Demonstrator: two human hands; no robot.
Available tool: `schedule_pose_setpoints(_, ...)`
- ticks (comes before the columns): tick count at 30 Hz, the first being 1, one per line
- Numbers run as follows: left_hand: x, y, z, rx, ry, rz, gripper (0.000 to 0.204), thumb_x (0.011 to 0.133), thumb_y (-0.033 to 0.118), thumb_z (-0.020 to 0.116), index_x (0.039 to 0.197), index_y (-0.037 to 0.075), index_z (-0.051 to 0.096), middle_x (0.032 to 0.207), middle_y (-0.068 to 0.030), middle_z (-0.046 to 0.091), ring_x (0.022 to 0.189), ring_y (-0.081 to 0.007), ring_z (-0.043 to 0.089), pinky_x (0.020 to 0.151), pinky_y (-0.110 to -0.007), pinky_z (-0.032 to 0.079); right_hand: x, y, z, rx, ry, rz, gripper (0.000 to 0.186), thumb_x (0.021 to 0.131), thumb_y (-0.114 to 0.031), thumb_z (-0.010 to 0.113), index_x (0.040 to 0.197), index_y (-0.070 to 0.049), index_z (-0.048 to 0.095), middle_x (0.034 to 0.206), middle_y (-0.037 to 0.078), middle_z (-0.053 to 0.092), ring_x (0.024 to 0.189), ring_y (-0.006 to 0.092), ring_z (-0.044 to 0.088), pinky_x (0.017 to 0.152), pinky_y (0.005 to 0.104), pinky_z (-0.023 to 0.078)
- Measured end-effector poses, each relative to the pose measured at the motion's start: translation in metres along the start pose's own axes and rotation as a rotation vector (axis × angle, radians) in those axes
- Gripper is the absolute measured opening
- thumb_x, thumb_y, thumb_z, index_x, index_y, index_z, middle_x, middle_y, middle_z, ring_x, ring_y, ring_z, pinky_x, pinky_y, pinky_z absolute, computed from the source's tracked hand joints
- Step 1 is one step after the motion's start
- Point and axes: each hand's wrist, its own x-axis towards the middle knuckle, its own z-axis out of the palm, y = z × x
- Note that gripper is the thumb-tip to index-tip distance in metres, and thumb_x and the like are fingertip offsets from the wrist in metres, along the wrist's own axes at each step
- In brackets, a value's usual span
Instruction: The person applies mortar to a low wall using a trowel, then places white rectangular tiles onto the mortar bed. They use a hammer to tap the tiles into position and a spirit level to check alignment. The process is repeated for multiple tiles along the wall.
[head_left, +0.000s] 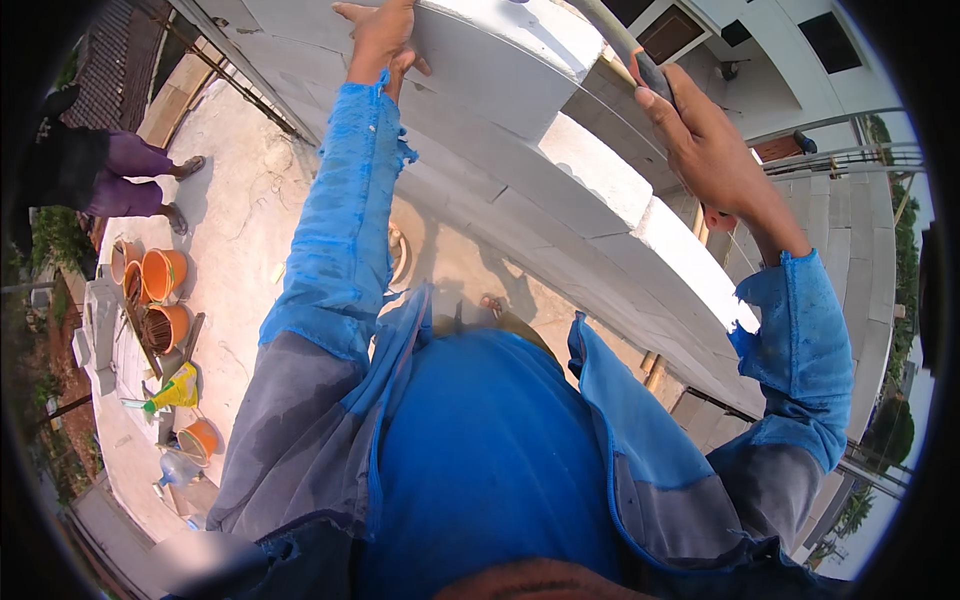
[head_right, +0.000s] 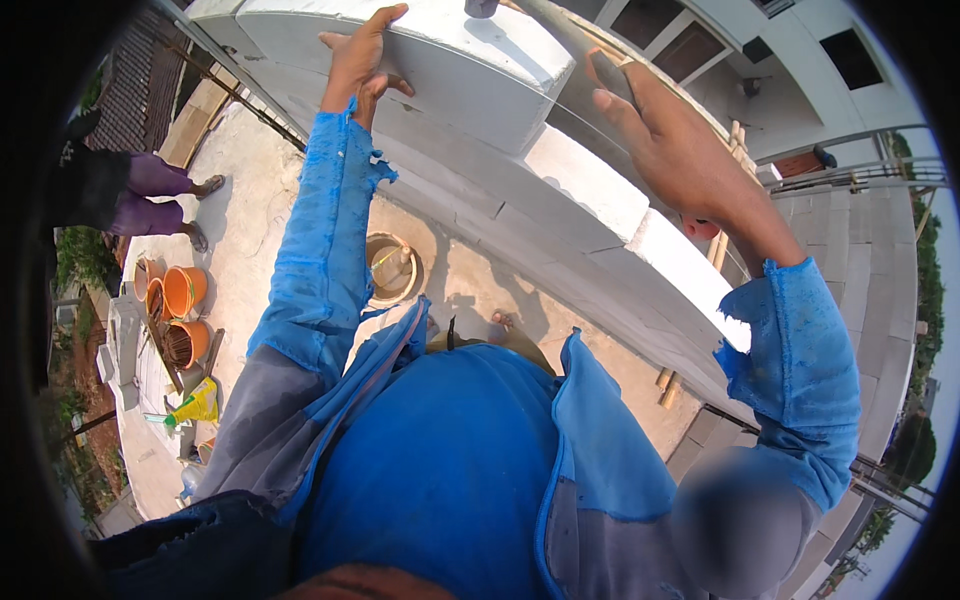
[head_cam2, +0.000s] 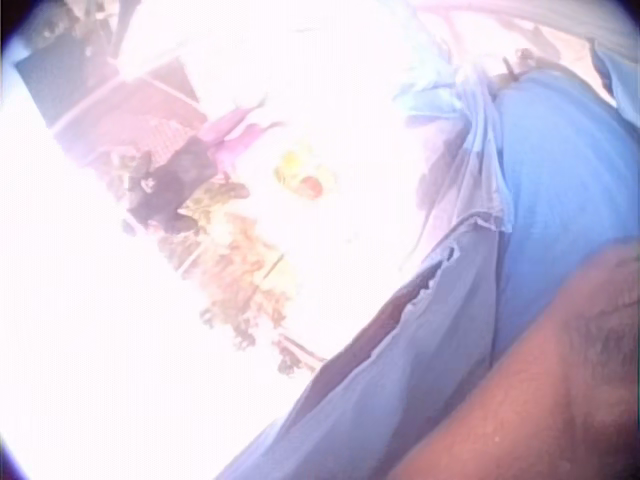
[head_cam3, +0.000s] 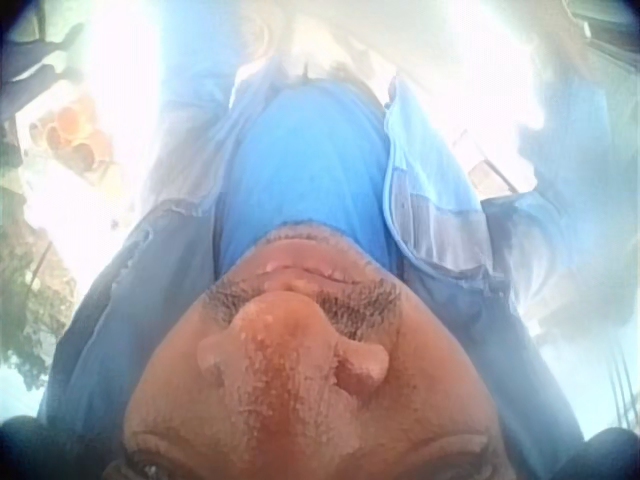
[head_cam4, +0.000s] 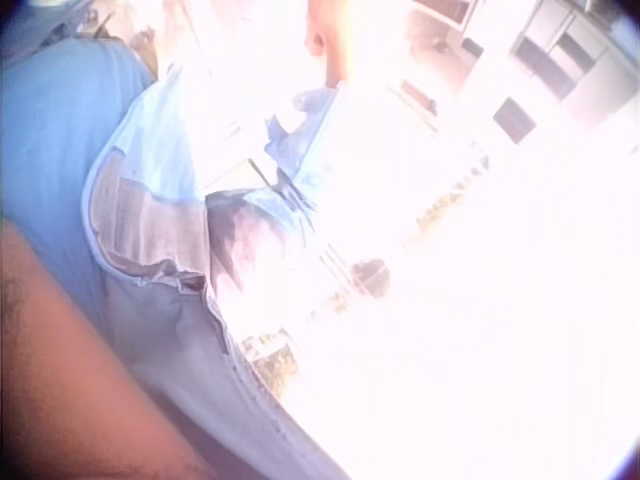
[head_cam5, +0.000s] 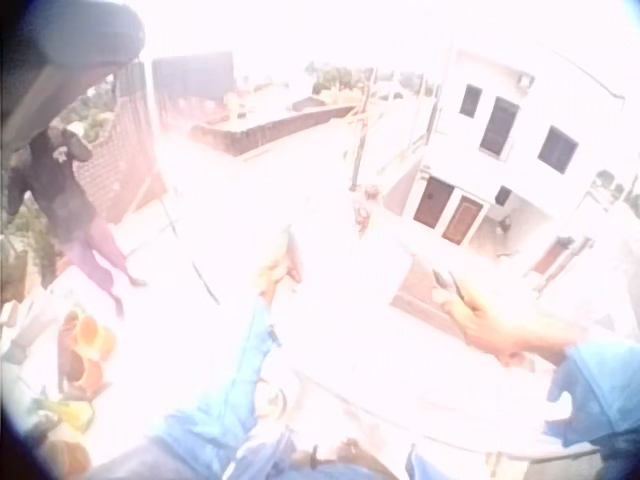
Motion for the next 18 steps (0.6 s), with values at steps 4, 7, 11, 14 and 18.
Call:
schedule_pose_setpoints(4, -0.002, -0.006, -0.008, 0.006, 0.03, 0.016, 0.151, 0.077, 0.039, 0.088, 0.158, -0.008, -0.03, 0.143, -0.0476, 0.043, 0.106, -0.0578, 0.068, 0.056, -0.058, 0.065, -0.002, -0.02, -0.011, -0.082, -0.144, 0.242, 0.046, 0.114, -0.047, 0.049, 0.132, -0.006, 0.059, 0.074, -0.001, 0.048, 0.062, 0.0083, 0.048, 0.057, 0.0292, 0.043)
schedule_pose_setpoints(7, 0.0, -0.006, -0.013, 0.035, 0.063, 0.031, 0.151, 0.077, 0.038, 0.088, 0.157, -0.008, -0.031, 0.143, -0.0474, 0.044, 0.105, -0.0572, 0.069, 0.055, -0.057, 0.065, 0.014, -0.027, -0.044, 0.174, -0.002, 0.09, 0.05, 0.114, -0.049, 0.048, 0.134, -0.005, 0.06, 0.073, -0.001, 0.047, 0.061, 0.0075, 0.05, 0.055, 0.0283, 0.043)
schedule_pose_setpoints(11, 0.001, -0.005, -0.011, 0.042, 0.062, 0.052, 0.151, 0.077, 0.038, 0.089, 0.157, -0.007, -0.032, 0.142, -0.0471, 0.045, 0.104, -0.0564, 0.069, 0.054, -0.056, 0.064, 0.02, -0.03, -0.043, 0.29, 0.202, -0.128, 0.047, 0.117, -0.043, 0.043, 0.14, -0.005, 0.056, 0.075, -0.003, 0.046, 0.05, 0.0022, 0.045, 0.043, 0.0207, 0.039)
schedule_pose_setpoints(14, 0.001, -0.004, -0.001, 0.032, 0.047, 0.062, 0.152, 0.077, 0.037, 0.089, 0.157, -0.007, -0.033, 0.141, -0.0469, 0.046, 0.102, -0.0558, 0.07, 0.053, -0.055, 0.064, 0.006, 0.0, 0.005, -0.021, 0.123, -0.156, 0.051, 0.116, -0.047, 0.044, 0.142, -0.003, 0.055, 0.076, -0.001, 0.048, 0.056, 0.0062, 0.05, 0.05, 0.0259, 0.045)
schedule_pose_setpoints(18, -0.005, -0.008, 0.002, -0.006, 0.048, 0.056, 0.152, 0.077, 0.036, 0.089, 0.157, -0.007, -0.033, 0.14, -0.0467, 0.047, 0.101, -0.055, 0.071, 0.051, -0.054, 0.064, -0.003, 0.005, 0.015, -0.262, -0.037, -0.028, 0.048, 0.114, -0.043, 0.049, 0.138, -0.001, 0.057, 0.084, 0.012, 0.062, 0.063, 0.0178, 0.057, 0.061, 0.0352, 0.049)
